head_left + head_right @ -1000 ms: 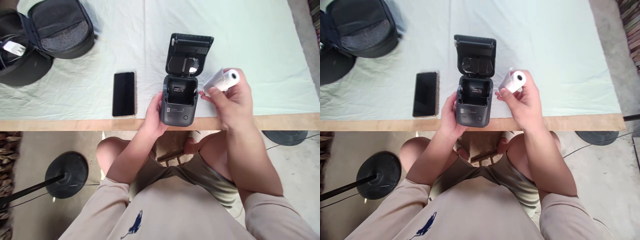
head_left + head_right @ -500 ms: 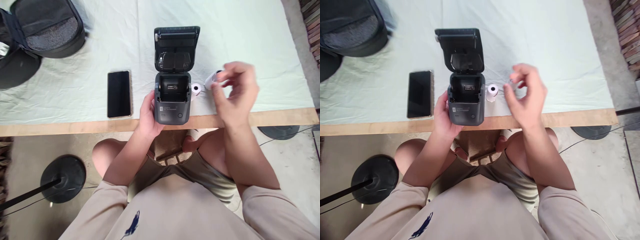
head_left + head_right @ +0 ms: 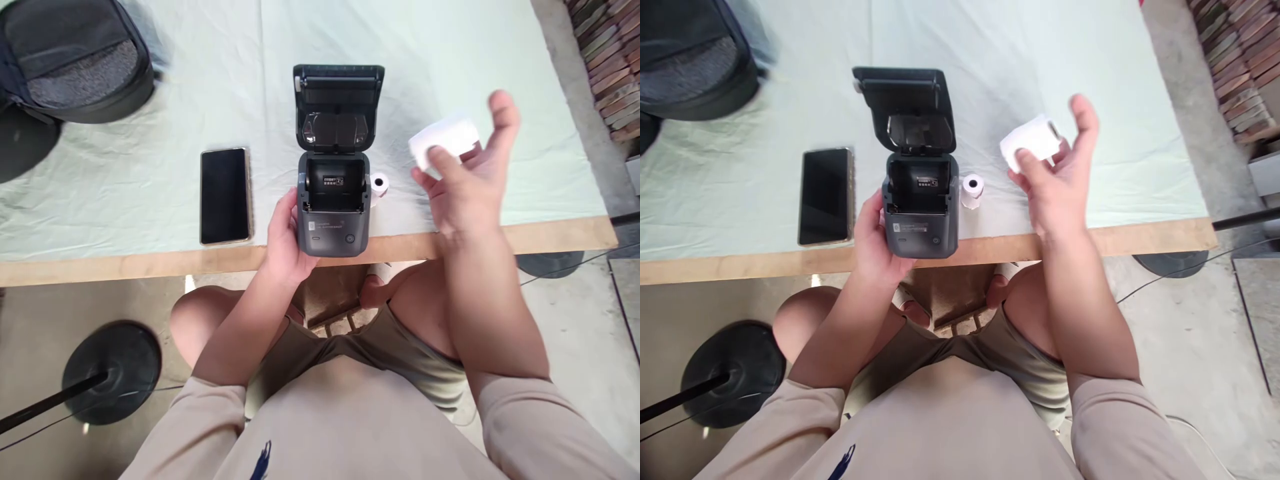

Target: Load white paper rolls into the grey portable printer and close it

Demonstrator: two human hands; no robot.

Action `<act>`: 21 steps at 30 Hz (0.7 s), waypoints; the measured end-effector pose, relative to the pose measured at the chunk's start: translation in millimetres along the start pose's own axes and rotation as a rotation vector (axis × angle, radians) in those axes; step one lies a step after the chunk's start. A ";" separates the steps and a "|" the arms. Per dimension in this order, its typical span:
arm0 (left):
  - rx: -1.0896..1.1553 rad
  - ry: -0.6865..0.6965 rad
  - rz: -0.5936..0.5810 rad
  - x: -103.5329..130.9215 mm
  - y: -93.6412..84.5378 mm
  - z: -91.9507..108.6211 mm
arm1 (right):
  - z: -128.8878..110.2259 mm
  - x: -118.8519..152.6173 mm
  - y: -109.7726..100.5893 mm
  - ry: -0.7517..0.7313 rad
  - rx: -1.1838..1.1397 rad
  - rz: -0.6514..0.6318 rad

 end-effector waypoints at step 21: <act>-0.076 0.008 -0.157 -1.4 1.2 -3.8 | -74.8 20.6 17.3 -0.152 -0.476 0.217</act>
Point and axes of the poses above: each hand's wrist, its own x-axis away from the middle knuckle, its own y-axis out of the palm, z = x × y, the point moved 5 cm from there along -x, towards the middle knuckle, and after that the axes turned 11 degrees about -z, right-handed, at the moved point
